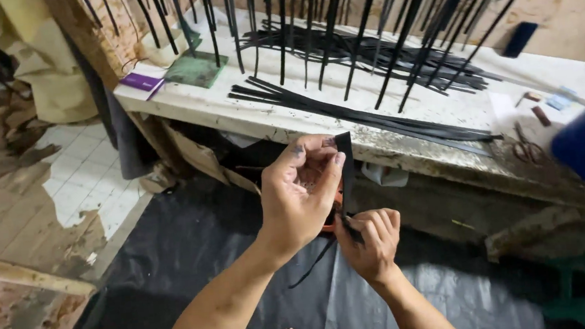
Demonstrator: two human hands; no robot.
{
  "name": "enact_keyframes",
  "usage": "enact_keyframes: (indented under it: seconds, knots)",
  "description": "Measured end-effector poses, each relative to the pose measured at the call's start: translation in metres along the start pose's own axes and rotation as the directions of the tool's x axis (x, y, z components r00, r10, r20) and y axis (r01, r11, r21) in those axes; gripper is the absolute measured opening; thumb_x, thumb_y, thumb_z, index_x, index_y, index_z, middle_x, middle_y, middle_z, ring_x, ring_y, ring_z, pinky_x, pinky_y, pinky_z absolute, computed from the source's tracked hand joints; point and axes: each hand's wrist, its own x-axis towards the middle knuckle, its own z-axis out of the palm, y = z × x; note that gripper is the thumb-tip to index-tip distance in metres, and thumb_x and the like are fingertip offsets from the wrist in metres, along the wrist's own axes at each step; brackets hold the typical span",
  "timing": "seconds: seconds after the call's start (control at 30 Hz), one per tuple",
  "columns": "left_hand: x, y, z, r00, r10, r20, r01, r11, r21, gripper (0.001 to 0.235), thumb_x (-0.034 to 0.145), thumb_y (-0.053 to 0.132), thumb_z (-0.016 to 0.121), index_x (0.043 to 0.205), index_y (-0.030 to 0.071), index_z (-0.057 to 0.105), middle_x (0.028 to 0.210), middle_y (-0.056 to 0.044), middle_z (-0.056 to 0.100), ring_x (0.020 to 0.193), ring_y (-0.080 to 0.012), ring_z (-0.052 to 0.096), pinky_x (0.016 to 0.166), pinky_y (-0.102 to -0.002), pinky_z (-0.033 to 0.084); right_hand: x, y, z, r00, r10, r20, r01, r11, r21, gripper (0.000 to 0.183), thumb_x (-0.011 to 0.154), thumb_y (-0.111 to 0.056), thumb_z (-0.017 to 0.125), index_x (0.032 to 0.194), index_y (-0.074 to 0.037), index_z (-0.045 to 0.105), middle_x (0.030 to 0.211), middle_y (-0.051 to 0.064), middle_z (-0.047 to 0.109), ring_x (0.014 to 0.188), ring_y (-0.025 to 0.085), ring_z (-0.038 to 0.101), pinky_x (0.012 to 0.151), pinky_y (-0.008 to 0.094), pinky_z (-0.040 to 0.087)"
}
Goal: Applying edge paint or sanding the edges of leather strips by feeding them through a specialized applicator machine.
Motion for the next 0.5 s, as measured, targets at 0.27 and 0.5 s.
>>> enact_keyframes:
  seconds: [0.27, 0.5]
  knots:
    - [-0.03, 0.032, -0.014, 0.998, 0.068, -0.002, -0.068, 0.994, -0.088, 0.015, 0.093, 0.0, 0.07, 0.108, -0.002, 0.069, 0.087, -0.009, 0.069, 0.073, -0.0106, 0.067, 0.06, -0.024, 0.057, -0.015, -0.04, -0.018, 0.996, -0.019, -0.085, 0.015, 0.999, -0.051, 0.028, 0.085, -0.014, 0.085, 0.078, -0.01, 0.058, 0.072, 0.003, 0.062, 0.061, 0.021, 0.06, 0.071, 0.036, 0.041]
    - [-0.059, 0.06, -0.032, 0.986, 0.164, -0.014, -0.164, 0.983, -0.083, 0.013, 0.092, -0.001, 0.072, 0.105, -0.001, 0.074, 0.084, -0.014, 0.075, 0.067, -0.0137, 0.071, 0.048, -0.027, 0.058, -0.017, -0.091, -0.056, 0.993, -0.052, -0.102, 0.049, 0.998, -0.038, 0.029, 0.085, -0.023, 0.086, 0.08, -0.008, 0.062, 0.072, 0.005, 0.062, 0.059, 0.025, 0.061, 0.07, 0.037, 0.045]
